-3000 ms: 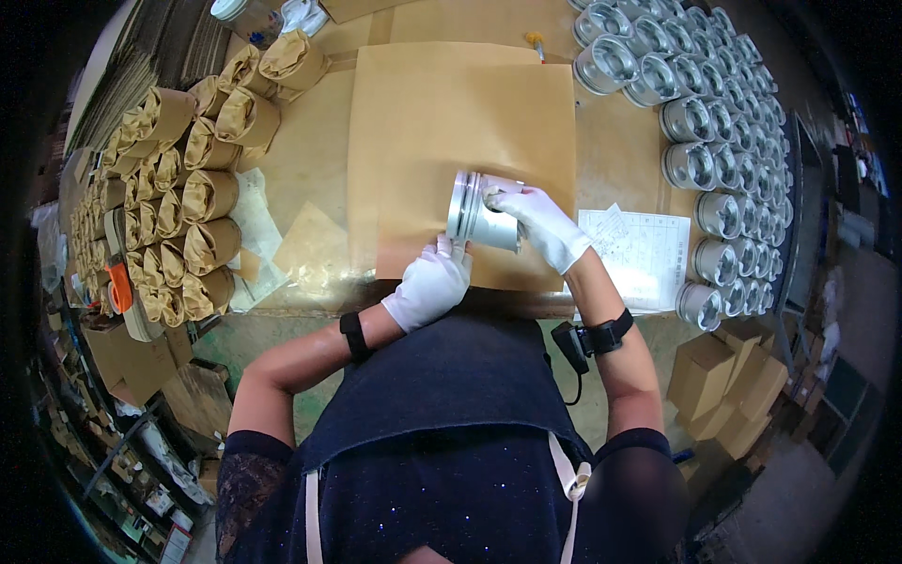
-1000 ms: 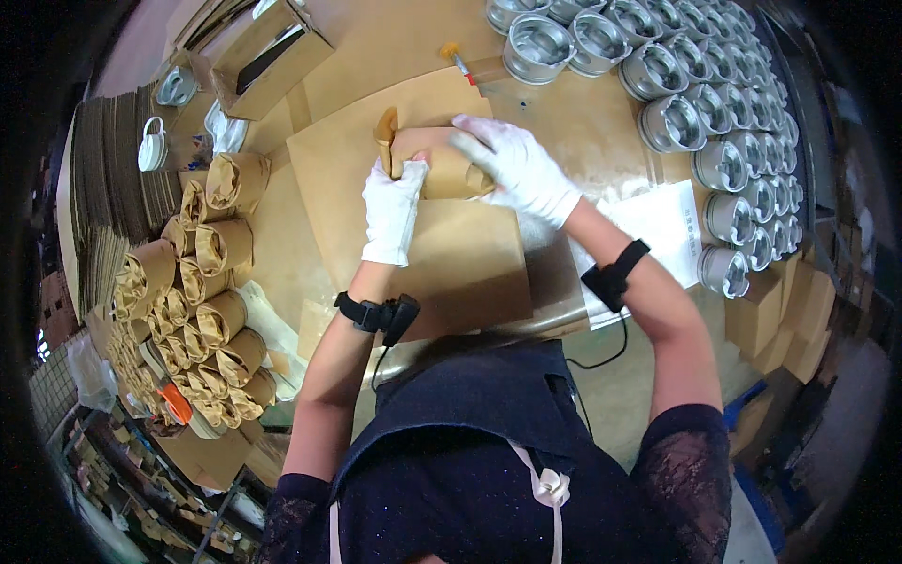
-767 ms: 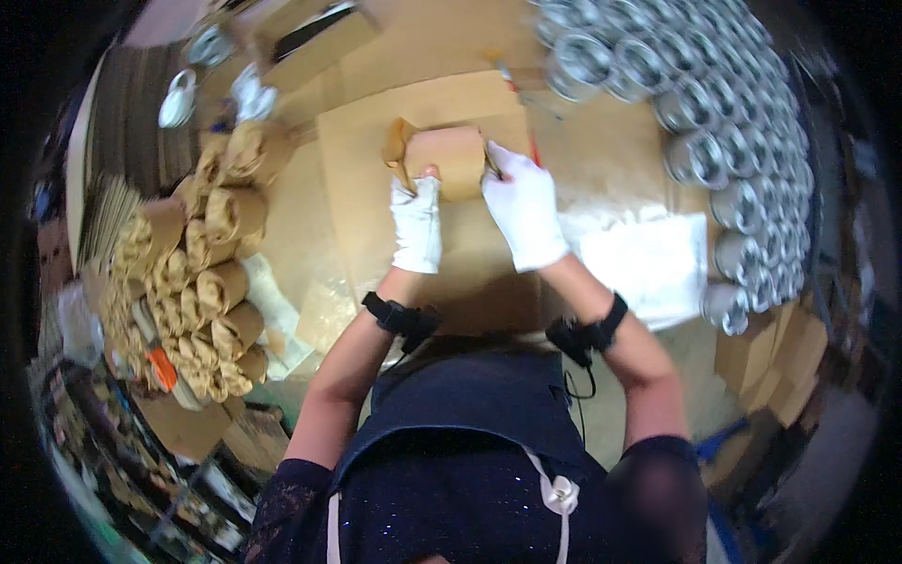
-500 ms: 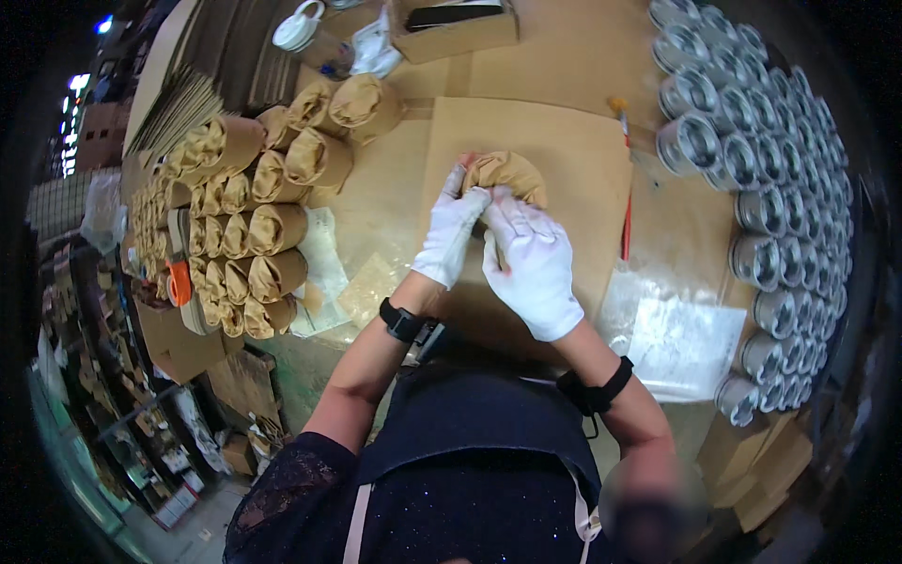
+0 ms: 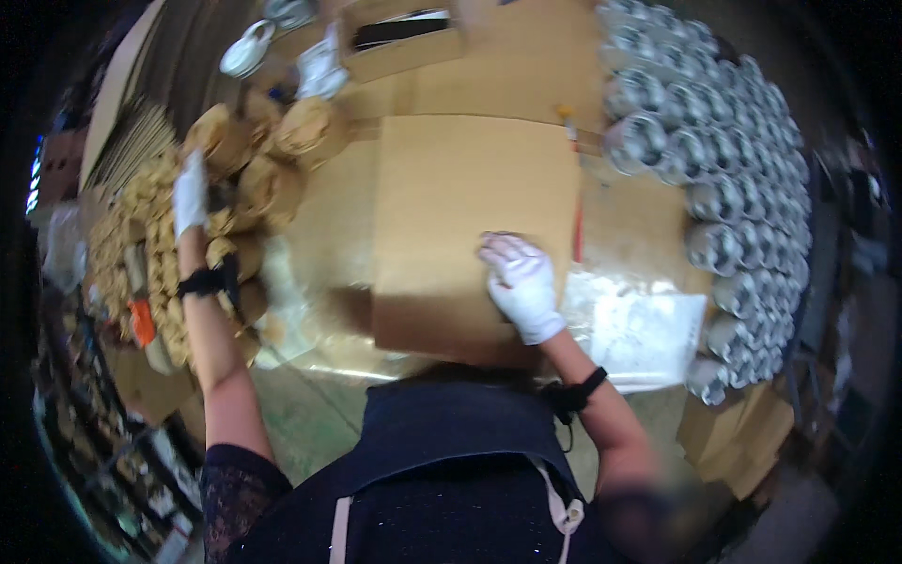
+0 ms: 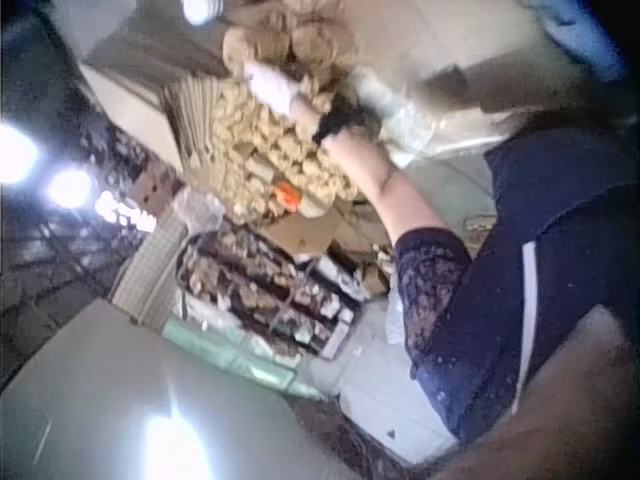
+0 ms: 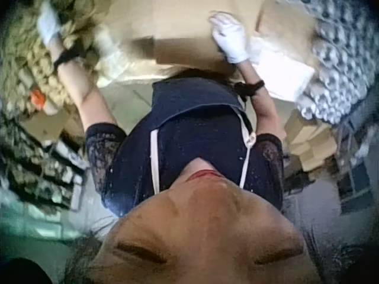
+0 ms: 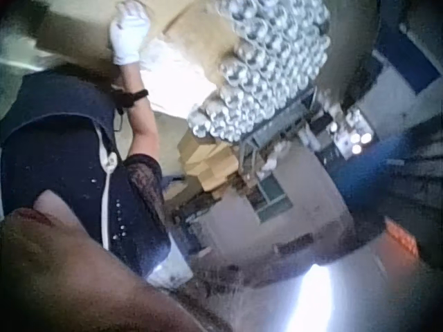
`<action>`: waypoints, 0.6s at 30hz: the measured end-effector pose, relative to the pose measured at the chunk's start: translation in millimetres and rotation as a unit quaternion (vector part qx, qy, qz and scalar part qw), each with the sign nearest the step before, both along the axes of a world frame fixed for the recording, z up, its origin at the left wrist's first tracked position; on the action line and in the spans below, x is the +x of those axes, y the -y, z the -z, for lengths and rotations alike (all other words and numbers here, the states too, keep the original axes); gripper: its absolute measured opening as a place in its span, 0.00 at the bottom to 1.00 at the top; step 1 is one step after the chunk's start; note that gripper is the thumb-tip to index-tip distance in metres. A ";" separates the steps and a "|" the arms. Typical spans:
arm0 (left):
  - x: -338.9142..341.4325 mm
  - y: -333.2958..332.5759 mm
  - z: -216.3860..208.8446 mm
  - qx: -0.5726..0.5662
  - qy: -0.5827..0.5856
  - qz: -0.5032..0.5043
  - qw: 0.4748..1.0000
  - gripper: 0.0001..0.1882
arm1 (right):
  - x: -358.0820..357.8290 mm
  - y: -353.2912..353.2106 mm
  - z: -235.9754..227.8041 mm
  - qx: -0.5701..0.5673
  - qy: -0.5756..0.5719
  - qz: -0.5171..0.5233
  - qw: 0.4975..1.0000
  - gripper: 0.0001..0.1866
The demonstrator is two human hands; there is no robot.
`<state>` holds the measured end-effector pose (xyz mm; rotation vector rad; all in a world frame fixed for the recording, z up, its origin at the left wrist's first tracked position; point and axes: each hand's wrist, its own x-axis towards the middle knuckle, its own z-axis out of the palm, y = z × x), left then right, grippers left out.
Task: The person wraps small cylindrical metal cans in brown paper. They place a can on a sheet of paper, fold the paper around it, and secure the package with tape. The wrapped items are then moved to a pile on the left side of the table.
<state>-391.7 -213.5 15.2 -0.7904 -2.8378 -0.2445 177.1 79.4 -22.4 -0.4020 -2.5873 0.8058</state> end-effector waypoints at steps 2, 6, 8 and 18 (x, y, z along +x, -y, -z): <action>91.0 -78.8 -57.5 0.066 -0.029 -0.129 0.989 0.22 | 7.4 -5.0 -4.8 0.031 0.033 0.023 0.999 0.16; 261.4 -116.8 -66.5 0.226 0.158 0.214 0.937 0.15 | 4.6 -3.5 -5.3 0.037 -0.003 0.022 0.999 0.15; 350.9 -123.9 -51.7 -0.029 0.263 0.420 0.868 0.18 | 6.9 -6.2 -0.3 0.033 -0.001 0.001 0.999 0.15; 468.3 -78.1 4.8 -0.073 0.207 0.577 0.786 0.34 | -15.0 -194.7 -89.8 0.179 0.330 0.313 0.872 0.27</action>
